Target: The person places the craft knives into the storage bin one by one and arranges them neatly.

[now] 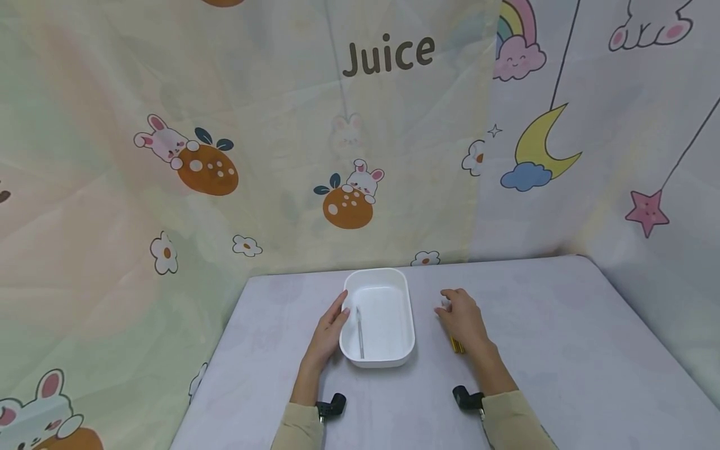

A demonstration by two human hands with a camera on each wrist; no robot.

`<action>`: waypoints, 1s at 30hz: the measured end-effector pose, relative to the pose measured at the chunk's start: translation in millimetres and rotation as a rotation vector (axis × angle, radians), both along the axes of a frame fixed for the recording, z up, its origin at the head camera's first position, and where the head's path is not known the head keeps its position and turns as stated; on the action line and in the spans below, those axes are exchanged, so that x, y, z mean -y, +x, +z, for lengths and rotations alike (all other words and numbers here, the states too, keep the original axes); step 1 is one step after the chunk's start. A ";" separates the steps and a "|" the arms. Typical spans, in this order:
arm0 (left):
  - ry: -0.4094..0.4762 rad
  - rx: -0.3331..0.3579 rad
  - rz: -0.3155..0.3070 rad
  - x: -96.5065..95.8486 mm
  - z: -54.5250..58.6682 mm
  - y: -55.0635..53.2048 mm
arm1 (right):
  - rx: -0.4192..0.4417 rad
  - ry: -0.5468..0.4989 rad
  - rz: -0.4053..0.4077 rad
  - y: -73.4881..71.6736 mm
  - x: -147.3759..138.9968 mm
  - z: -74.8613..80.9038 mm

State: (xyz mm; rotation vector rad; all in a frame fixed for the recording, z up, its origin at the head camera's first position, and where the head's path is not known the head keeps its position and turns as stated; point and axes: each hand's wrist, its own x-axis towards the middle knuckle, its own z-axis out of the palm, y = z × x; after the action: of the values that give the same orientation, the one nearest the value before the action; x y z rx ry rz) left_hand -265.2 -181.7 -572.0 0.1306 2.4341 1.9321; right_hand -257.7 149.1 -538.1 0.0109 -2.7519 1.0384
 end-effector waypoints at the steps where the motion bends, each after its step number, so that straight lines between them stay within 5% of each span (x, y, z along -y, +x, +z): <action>1: 0.000 0.001 0.000 0.1 -0.1 -0.2 | 0.000 0.002 -0.001 0.0 0.1 -0.2; 30: -0.024 -0.017 0.001 -1.1 1.5 0.5 | 0.092 0.088 0.061 1.4 14.8 -2.1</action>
State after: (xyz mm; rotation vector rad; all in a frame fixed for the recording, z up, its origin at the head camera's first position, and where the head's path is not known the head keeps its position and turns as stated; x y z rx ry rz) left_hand -264.7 -180.6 -570.5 0.1451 2.4676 1.9091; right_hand -256.4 134.3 -540.2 0.0624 -2.8957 0.9545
